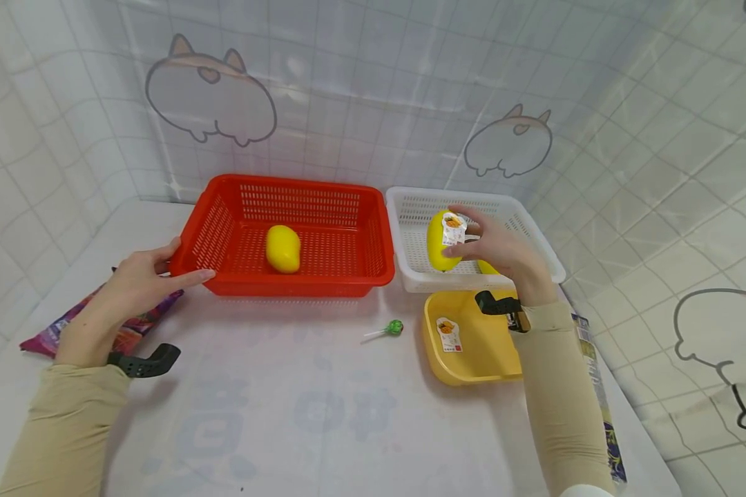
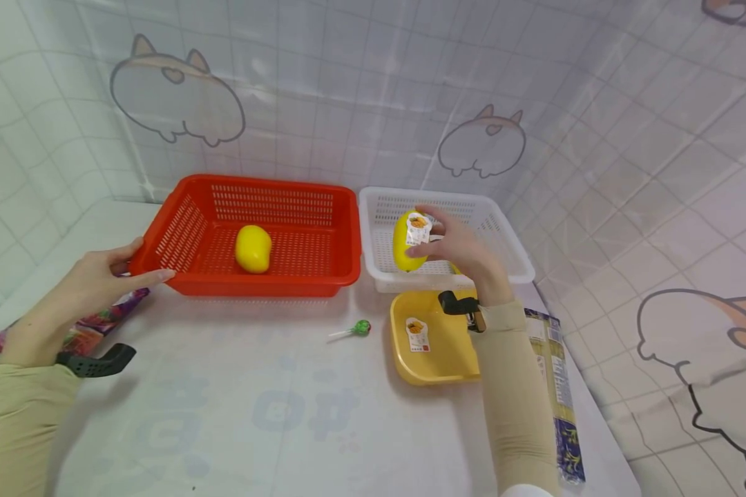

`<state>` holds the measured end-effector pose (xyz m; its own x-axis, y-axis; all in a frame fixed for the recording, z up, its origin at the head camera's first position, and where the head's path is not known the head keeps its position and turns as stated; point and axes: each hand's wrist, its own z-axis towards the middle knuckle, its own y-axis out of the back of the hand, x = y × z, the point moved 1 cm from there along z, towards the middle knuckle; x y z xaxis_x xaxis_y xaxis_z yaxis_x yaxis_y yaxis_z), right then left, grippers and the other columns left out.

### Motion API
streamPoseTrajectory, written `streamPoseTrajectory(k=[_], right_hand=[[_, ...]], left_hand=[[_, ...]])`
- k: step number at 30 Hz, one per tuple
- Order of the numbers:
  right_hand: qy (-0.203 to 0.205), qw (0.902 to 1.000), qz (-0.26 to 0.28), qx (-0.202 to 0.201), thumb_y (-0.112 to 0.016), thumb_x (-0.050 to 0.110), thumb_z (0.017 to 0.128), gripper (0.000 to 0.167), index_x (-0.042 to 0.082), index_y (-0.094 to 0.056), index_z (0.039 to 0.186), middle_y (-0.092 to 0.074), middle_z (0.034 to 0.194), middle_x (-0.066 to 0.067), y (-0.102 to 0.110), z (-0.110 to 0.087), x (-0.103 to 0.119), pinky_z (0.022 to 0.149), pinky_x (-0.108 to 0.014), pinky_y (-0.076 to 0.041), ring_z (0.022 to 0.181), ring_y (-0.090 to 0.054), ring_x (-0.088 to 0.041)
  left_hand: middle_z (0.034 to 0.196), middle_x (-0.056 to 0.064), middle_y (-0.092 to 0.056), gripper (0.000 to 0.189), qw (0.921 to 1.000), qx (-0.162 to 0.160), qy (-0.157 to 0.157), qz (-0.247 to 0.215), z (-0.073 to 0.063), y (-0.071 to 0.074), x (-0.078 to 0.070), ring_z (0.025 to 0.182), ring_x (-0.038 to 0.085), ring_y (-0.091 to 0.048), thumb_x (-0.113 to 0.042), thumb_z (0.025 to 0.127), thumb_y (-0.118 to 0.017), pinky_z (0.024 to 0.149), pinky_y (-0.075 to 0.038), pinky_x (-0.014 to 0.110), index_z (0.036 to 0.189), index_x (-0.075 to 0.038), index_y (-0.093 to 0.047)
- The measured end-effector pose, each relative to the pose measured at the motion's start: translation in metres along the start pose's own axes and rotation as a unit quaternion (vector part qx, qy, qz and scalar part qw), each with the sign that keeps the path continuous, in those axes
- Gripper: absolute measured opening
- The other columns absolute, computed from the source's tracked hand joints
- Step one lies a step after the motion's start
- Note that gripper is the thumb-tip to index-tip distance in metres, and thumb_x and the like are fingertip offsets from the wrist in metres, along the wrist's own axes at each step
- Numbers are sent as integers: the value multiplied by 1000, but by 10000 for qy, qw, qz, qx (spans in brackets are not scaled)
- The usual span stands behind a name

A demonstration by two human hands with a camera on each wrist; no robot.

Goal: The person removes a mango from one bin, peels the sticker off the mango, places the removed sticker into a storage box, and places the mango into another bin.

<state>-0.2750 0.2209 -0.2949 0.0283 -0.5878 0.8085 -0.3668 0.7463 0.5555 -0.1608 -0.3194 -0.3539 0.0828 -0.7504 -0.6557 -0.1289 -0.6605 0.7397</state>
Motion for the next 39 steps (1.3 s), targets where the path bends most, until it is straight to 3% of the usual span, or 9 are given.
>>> streamPoseTrajectory(k=[12,18,24,30,39], right_hand=[[298,9988,-111,-373,-85,28,80,89,38,-35,153,-47,150,-6,-24,-23,9,107,-55,-46,132,-49,-33],[378,9986,337,-178,-84,23,82,90,38,-33,154,-49,147,-8,-40,-34,15,107,-53,-45,123,-58,-35],[441,9987,203,-159,-85,27,80,90,45,-34,152,-50,145,-5,-59,-46,22,102,-50,-51,126,-57,-34],[532,9980,350,-22,-85,25,79,89,48,-35,150,-57,134,-4,-76,-56,28,94,-43,-57,115,-62,-29],[466,9952,707,488,-86,24,79,90,49,-36,148,-58,132,-1,-105,-66,31,89,-38,-58,112,-63,-27]], left_hand=[[148,35,-40,108,10000,-25,-4,58,2,2,1,118,40,-48,-66,88,-61,70,-46,26,158,-10,0],[148,35,-41,109,10000,-10,10,14,1,3,0,121,40,-47,-66,88,-61,72,-47,26,158,-11,0],[148,34,-41,108,10000,-16,7,-26,1,1,1,121,40,-47,-66,88,-61,72,-47,24,158,-11,0],[148,33,-42,108,10000,2,2,-71,2,0,3,120,39,-47,-66,88,-61,72,-47,24,159,-12,0],[148,33,-42,107,9999,-1,-25,-118,3,0,2,121,40,-47,-65,89,-61,70,-48,22,159,-11,-1]])
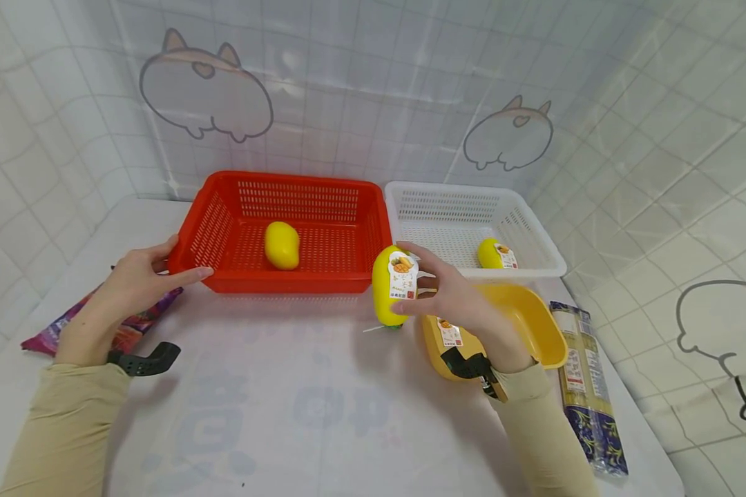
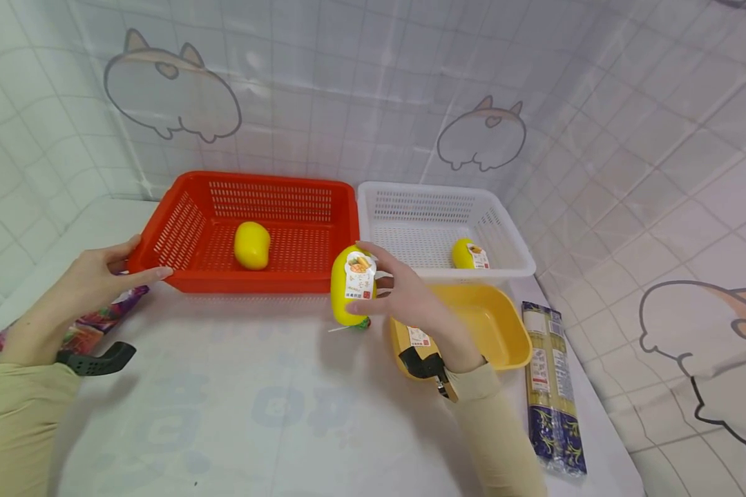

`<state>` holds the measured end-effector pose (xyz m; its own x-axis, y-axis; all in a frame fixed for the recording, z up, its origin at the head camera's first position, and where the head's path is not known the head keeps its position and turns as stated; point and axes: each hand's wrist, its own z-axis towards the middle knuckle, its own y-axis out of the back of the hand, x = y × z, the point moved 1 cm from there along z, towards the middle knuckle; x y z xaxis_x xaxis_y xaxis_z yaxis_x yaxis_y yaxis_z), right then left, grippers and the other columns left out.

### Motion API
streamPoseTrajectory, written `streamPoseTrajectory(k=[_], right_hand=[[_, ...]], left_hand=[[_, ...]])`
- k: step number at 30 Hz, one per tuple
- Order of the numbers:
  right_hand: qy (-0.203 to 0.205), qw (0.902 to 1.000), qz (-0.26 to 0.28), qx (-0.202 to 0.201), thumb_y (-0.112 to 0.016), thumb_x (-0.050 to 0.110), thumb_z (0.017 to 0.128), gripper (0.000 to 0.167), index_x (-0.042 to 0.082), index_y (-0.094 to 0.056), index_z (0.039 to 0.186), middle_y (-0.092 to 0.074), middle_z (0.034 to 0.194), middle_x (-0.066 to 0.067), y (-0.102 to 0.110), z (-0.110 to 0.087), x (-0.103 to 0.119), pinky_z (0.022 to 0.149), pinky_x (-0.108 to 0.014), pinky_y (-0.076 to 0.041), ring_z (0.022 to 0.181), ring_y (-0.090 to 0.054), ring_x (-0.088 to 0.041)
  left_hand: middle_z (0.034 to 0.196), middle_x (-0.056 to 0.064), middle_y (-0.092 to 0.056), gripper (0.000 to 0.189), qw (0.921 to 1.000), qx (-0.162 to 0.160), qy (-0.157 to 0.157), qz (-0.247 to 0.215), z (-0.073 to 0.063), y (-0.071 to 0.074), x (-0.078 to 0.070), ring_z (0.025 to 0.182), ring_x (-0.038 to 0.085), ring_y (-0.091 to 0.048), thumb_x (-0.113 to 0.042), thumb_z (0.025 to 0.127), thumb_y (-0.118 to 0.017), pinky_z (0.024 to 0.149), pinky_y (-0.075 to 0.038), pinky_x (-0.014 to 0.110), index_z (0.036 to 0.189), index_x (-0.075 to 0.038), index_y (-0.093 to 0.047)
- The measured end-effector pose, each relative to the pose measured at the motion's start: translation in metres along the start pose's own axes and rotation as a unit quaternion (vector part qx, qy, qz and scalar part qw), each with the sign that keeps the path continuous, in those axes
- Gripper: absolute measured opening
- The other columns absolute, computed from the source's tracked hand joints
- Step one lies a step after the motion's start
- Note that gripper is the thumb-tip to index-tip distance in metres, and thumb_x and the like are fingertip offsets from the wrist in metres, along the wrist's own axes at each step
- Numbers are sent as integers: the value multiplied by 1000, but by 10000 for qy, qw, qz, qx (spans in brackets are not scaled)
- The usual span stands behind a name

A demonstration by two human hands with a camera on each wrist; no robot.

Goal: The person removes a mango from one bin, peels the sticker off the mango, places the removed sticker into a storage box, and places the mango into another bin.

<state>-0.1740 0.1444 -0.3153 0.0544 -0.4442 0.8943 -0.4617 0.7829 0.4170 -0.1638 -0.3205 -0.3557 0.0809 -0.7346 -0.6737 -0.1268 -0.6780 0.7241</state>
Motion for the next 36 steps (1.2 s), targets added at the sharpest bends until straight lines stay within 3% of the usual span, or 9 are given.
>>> streamPoseTrajectory(k=[11,24,29,33,36], right_hand=[[188,9975,477,480,-85,14,80,88,45,-38,148,-58,127,-7,-29,0,0,89,-37,-58,109,-63,-28],[717,9943,220,753,-85,12,80,91,33,-36,153,-54,125,-5,-59,4,-12,89,-35,-59,108,-60,-27],[672,9936,135,893,-85,15,80,93,30,-33,155,-55,125,-3,-69,6,-16,89,-34,-58,107,-60,-24],[495,9945,46,922,-86,19,79,92,38,-34,153,-55,124,1,-76,6,-17,92,-35,-56,108,-59,-22],[489,9937,9,1004,-86,20,79,91,40,-35,152,-56,123,3,-84,6,-19,92,-36,-56,108,-59,-21]], left_hand=[[149,33,-40,108,10000,32,15,89,0,1,-2,125,42,-45,-66,88,-61,75,-47,23,159,-11,0],[149,34,-40,108,10000,57,-11,21,0,1,-4,124,41,-48,-65,89,-61,71,-48,18,159,-9,0],[150,35,-38,107,9999,69,23,82,1,0,-2,124,44,-44,-64,90,-61,77,-50,29,158,-9,1],[151,35,-36,107,9999,82,20,55,0,0,-1,128,46,-42,-63,90,-61,86,-52,49,159,-10,2],[152,35,-36,106,10000,90,-16,33,0,1,-1,129,46,-41,-63,91,-60,91,-49,54,159,-10,1]])
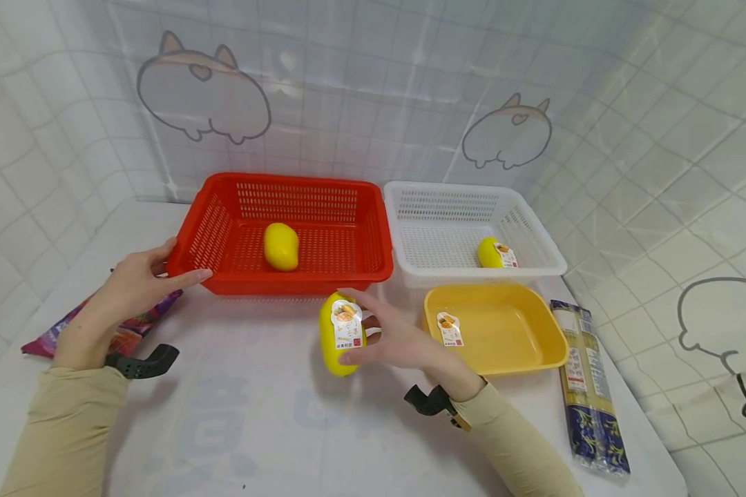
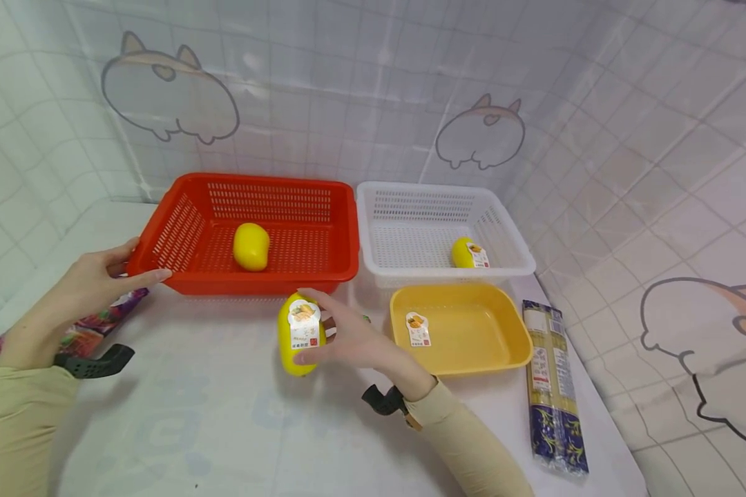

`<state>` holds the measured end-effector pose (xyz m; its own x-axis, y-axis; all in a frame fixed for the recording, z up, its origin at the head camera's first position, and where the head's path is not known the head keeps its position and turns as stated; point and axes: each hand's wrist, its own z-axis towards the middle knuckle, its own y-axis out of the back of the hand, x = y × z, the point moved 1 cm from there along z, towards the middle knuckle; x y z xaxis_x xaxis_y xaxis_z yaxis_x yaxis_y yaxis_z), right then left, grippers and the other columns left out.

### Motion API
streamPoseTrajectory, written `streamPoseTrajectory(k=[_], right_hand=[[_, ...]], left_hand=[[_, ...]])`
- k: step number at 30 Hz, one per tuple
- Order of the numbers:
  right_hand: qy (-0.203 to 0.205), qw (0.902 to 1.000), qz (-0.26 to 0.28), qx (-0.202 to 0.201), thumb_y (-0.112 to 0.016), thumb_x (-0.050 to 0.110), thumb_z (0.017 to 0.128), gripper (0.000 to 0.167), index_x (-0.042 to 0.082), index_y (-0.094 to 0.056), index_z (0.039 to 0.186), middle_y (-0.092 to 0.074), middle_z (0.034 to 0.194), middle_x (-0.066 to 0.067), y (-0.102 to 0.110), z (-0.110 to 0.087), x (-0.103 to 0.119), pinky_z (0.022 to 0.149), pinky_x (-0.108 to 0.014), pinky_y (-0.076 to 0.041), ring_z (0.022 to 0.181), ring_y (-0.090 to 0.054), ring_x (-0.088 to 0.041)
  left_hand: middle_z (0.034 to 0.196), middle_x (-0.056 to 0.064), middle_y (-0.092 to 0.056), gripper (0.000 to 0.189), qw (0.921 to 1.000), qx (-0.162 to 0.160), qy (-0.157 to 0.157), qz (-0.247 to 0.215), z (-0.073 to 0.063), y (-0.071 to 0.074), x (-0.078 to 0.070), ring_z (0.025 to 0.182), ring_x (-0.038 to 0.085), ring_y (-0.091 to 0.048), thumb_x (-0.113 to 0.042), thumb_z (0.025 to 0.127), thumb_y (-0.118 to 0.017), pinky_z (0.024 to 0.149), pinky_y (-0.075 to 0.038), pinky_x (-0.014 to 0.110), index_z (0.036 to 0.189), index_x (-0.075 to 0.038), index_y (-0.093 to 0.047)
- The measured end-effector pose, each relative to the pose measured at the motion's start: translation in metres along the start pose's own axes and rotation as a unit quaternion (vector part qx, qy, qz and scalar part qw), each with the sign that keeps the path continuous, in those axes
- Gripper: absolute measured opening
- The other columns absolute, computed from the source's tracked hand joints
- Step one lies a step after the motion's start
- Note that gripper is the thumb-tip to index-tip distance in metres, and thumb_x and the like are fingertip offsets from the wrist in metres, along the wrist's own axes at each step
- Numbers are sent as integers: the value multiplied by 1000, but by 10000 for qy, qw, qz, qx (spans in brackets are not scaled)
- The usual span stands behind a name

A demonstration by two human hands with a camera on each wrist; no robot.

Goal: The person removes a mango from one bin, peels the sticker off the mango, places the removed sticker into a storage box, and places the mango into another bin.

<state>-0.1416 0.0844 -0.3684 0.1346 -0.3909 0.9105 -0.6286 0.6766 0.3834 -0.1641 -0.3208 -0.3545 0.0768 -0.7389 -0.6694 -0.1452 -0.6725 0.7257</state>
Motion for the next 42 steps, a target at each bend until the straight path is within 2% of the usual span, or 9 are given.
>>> streamPoseTrajectory(k=[6,9,12,15,19,21,28,36,42], right_hand=[[118,9991,-368,200,-86,21,79,89,32,-37,152,-56,121,8,-20,6,-7,90,-30,-55,107,-58,-20],[106,9975,-666,204,-86,23,79,88,32,-38,152,-55,122,9,-27,7,-10,88,-25,-54,107,-56,-18],[100,9955,-929,181,-87,24,78,90,31,-37,153,-53,127,9,-31,7,-12,90,-24,-52,108,-53,-16],[70,9934,-1134,176,-87,27,78,92,30,-36,154,-52,131,7,-34,8,-13,92,-24,-52,109,-51,-13],[122,9887,-1484,168,-87,31,79,93,29,-35,155,-52,129,5,-37,9,-17,89,-22,-52,107,-52,-10],[119,9861,-1650,156,-86,34,79,93,30,-33,155,-51,128,4,-38,10,-19,87,-21,-52,106,-52,-9],[-111,9804,-1948,260,-84,42,79,97,30,-28,158,-51,129,2,-36,9,-20,86,-21,-50,105,-51,-9],[-61,9874,-1516,457,-86,34,79,104,19,-23,160,-52,129,2,-31,8,-19,88,-21,-54,105,-54,-9],[-203,9863,-1560,490,-87,35,78,104,16,-24,159,-53,129,2,-30,8,-19,89,-20,-54,103,-57,-8]], left_hand=[[150,34,-39,105,10000,7,-62,74,0,1,1,128,44,-44,-62,91,-61,81,-49,31,159,-10,-1],[149,34,-40,105,9999,1,-93,97,0,1,1,127,44,-45,-62,91,-61,77,-47,25,160,-9,-2],[149,34,-41,104,9999,-2,-111,116,0,0,1,126,44,-46,-62,91,-60,78,-50,27,160,-9,-2],[148,34,-41,104,9998,-29,-139,132,1,0,1,126,44,-46,-62,92,-60,84,-55,40,160,-9,-2],[148,34,-41,103,9998,-53,-172,117,0,0,1,127,46,-45,-61,92,-60,93,-51,59,160,-10,-2],[149,34,-40,103,9998,-55,-171,102,0,-1,1,128,46,-44,-61,92,-60,95,-48,63,160,-10,-2],[149,35,-40,104,9998,-61,-152,100,-1,-1,-1,128,47,-44,-61,92,-60,95,-49,63,160,-8,-2],[151,33,-37,106,9997,-23,-87,207,1,0,0,131,51,-41,-63,91,-60,94,-51,62,160,-7,-1],[154,34,-32,109,9994,15,5,334,0,0,0,134,54,-36,-66,90,-59,96,-48,65,159,-7,1]])
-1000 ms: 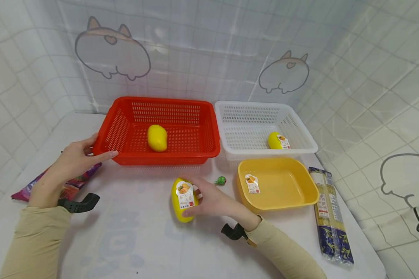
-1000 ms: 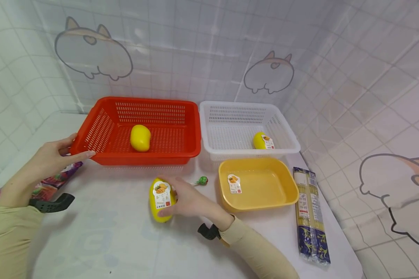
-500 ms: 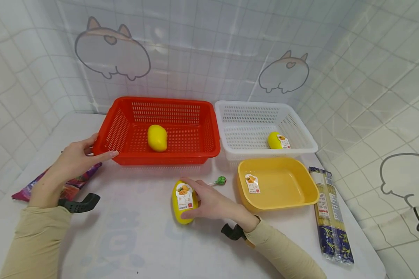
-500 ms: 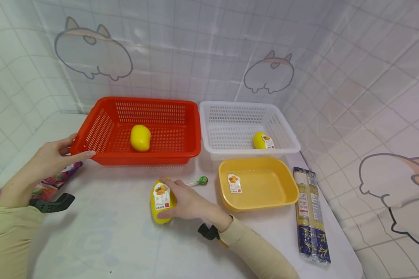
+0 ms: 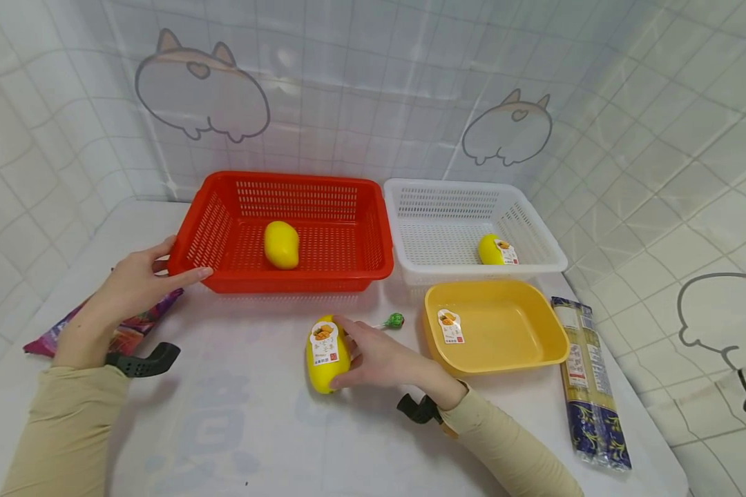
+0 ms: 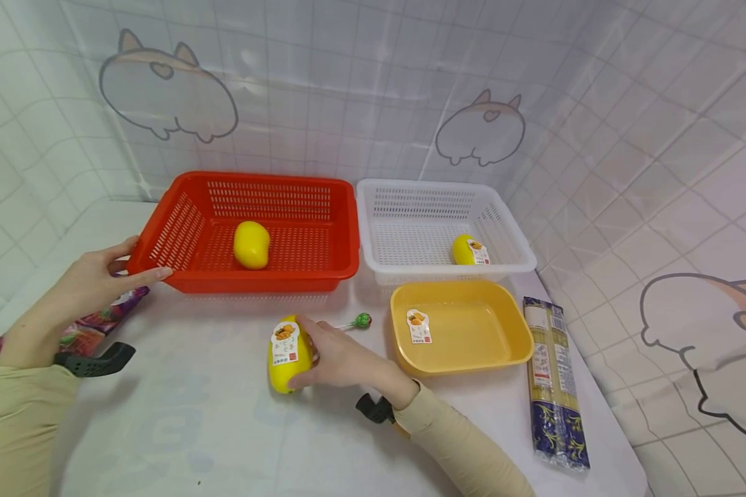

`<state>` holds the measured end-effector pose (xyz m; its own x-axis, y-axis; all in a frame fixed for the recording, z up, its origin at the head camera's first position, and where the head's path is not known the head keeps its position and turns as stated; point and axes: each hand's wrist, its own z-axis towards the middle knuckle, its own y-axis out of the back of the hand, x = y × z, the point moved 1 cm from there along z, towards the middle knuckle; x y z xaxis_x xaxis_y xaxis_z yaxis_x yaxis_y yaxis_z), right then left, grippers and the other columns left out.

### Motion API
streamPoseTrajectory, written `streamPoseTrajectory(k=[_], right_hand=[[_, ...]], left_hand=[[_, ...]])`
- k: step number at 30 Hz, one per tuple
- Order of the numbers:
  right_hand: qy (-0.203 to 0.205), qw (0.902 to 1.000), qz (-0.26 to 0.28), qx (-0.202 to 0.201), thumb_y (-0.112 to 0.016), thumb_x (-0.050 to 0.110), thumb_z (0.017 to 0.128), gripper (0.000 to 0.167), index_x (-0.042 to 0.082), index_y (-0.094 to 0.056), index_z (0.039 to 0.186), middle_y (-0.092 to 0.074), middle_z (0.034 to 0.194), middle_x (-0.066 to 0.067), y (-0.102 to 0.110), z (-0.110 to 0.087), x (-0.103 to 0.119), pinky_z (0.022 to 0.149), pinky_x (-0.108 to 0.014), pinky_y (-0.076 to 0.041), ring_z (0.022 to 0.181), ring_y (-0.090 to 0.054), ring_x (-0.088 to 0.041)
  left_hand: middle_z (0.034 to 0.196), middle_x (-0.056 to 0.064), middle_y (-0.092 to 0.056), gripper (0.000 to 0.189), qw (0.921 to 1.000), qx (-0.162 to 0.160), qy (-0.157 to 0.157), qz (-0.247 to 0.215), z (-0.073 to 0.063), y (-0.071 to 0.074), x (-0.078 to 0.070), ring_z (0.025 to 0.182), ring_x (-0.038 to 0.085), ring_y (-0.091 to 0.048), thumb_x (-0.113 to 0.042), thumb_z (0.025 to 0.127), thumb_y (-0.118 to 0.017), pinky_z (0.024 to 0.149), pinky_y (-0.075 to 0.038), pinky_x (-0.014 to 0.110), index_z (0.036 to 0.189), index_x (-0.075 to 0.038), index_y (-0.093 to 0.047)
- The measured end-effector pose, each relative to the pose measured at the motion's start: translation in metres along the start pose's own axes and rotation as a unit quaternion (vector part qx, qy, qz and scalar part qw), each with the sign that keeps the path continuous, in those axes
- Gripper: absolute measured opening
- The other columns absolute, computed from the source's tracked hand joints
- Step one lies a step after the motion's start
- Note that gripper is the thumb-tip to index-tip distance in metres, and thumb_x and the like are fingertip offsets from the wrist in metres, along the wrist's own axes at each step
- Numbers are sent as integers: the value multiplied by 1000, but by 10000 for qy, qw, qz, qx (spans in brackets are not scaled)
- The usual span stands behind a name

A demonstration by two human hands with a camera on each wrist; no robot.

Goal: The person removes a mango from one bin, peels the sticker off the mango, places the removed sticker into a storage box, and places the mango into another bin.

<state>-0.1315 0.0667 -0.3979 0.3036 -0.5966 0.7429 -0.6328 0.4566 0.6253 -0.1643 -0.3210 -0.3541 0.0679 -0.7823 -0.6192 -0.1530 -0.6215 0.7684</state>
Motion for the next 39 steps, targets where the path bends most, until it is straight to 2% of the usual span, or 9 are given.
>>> streamPoseTrajectory(k=[7,11,15,17,19,22,26,30,39], right_hand=[[-205,9997,-101,0,-87,38,77,106,14,-24,159,-54,128,3,2,-1,0,89,-21,-54,102,-57,-6],[-204,9996,-174,3,-87,37,77,106,11,-25,159,-56,125,2,3,-1,1,90,-21,-54,101,-57,-6],[-181,9994,-296,-7,-87,37,77,105,8,-26,158,-57,123,1,4,-2,1,89,-20,-53,101,-56,-7],[-155,9994,-311,-4,-87,36,77,105,6,-27,157,-58,122,0,4,-2,1,89,-20,-53,100,-57,-8],[-134,9994,-324,7,-88,36,77,105,4,-27,157,-59,121,0,5,-2,1,87,-19,-53,100,-57,-8],[-127,9995,-289,40,-88,34,76,104,3,-28,156,-60,117,1,5,-1,0,85,-17,-53,99,-58,-10],[-181,9994,-303,71,-88,35,76,102,3,-32,154,-61,114,3,4,0,0,83,-16,-53,98,-60,-11],[-117,9995,-276,85,-88,34,76,95,4,-38,150,-61,110,4,3,1,-2,82,-16,-53,95,-61,-11],[250,9994,-195,143,-88,30,77,73,10,-50,136,-62,102,8,5,1,-4,80,-16,-54,91,-61,-9]], left_hand=[[157,35,-24,101,9989,-209,-275,331,-4,2,-10,137,58,-29,-62,92,-59,98,-36,76,161,-8,-7],[161,33,-13,93,9928,-900,-589,521,-10,-1,-28,142,59,-20,-54,93,-63,97,-27,82,160,-7,-17],[160,20,-32,78,9738,-1722,-1449,321,-21,-14,-61,144,47,-30,-37,92,-72,100,-34,76,156,-13,-35],[154,13,-45,70,9639,-1796,-1959,181,-27,-23,-78,140,39,-41,-29,90,-76,100,-42,69,152,-17,-45],[146,9,-55,65,9583,-1539,-2405,61,-32,-33,-90,133,33,-51,-24,87,-79,99,-48,61,146,-20,-53],[138,4,-62,58,9609,-731,-2671,3,-37,-48,-100,126,27,-58,-27,86,-80,95,-53,53,140,-22,-59],[139,2,-61,62,9684,439,-2448,187,-34,-70,-103,129,27,-54,-41,84,-79,100,-51,53,140,-21,-58],[147,5,-54,79,9665,1194,-2215,499,-28,-92,-102,135,31,-48,-51,79,-80,105,-46,58,145,-18,-52],[144,6,-53,98,9508,1816,-2506,151,-17,-134,-99,130,28,-51,-54,70,-87,111,-43,51,146,-8,-45]])
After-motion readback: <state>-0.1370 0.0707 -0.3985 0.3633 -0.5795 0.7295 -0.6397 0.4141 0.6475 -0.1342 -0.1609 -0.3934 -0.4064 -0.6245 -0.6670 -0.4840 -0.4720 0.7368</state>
